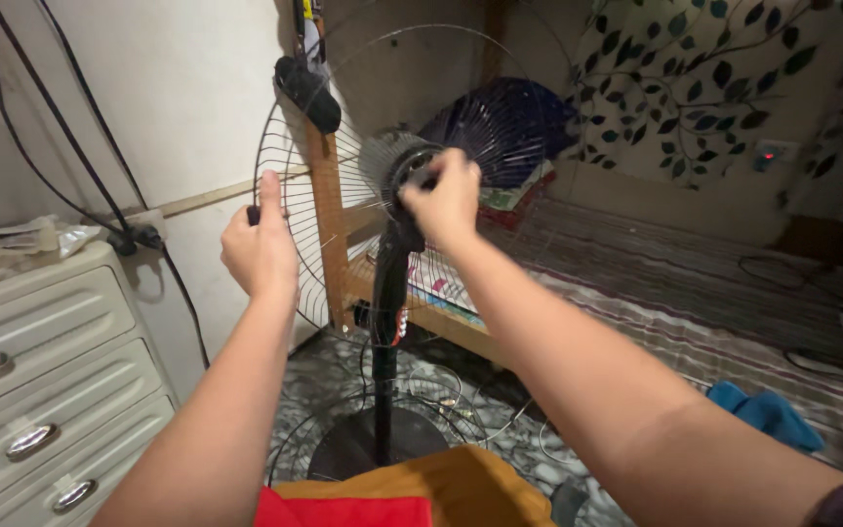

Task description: The person removes the front grille of a standing electric fan using a screwdriver, then detaches the fan blades and the rear grille. They wipe the exposed motor housing with a red cloth. The video ends with the fan partially disassembled and not reassembled.

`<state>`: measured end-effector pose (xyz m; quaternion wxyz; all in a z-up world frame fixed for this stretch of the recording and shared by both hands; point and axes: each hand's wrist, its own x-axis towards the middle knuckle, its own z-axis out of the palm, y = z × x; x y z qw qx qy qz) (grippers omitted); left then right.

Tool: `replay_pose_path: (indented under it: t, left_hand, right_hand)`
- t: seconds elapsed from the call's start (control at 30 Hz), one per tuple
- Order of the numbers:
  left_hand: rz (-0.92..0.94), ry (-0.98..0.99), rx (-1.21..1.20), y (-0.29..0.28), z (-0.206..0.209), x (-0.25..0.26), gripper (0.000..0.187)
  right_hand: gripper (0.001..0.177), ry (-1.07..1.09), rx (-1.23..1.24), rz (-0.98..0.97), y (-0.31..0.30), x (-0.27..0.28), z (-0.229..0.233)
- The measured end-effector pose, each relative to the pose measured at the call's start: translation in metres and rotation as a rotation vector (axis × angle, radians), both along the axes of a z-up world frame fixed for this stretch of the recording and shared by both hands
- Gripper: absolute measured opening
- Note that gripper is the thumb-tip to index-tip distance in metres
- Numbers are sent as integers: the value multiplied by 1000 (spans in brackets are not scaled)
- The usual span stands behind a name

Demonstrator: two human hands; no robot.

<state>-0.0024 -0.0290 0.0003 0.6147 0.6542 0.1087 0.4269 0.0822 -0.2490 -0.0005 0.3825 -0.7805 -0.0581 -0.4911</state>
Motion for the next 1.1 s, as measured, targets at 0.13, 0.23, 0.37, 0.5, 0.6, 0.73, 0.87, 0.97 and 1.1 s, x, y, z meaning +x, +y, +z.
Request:
replay_pose_path:
  t: [0.13, 0.23, 0.37, 0.5, 0.6, 0.73, 0.87, 0.97, 1.1]
  left_hand:
    - [8, 43, 6, 0, 10, -7, 71]
    - [4, 47, -13, -2, 10, -13, 71]
    - [22, 35, 5, -3, 11, -17, 71]
    - [10, 54, 5, -6, 10, -16, 71]
    - [28, 68, 28, -5, 10, -15, 72]
    - [26, 22, 29, -4, 15, -16, 71]
    - [55, 7, 32, 0, 20, -16, 73]
    - [1, 14, -34, 0, 19, -22, 73]
    - [-29, 4, -62, 0, 15, -33, 74]
  right_hand:
    - [60, -140, 8, 17, 8, -40, -10]
    - [61, 73, 389, 213, 5, -49, -1]
    - [55, 703, 1348, 833, -4, -27, 35]
    - [33, 633, 1297, 785, -1, -16, 44]
    - [49, 541, 1136, 621, 10, -24, 40]
    - [57, -18, -57, 33, 18, -55, 15]
    - [61, -174, -305, 9, 15, -78, -6]
    - [60, -153, -232, 9, 10, -89, -10]
    - [57, -145, -116, 52, 4, -105, -12]
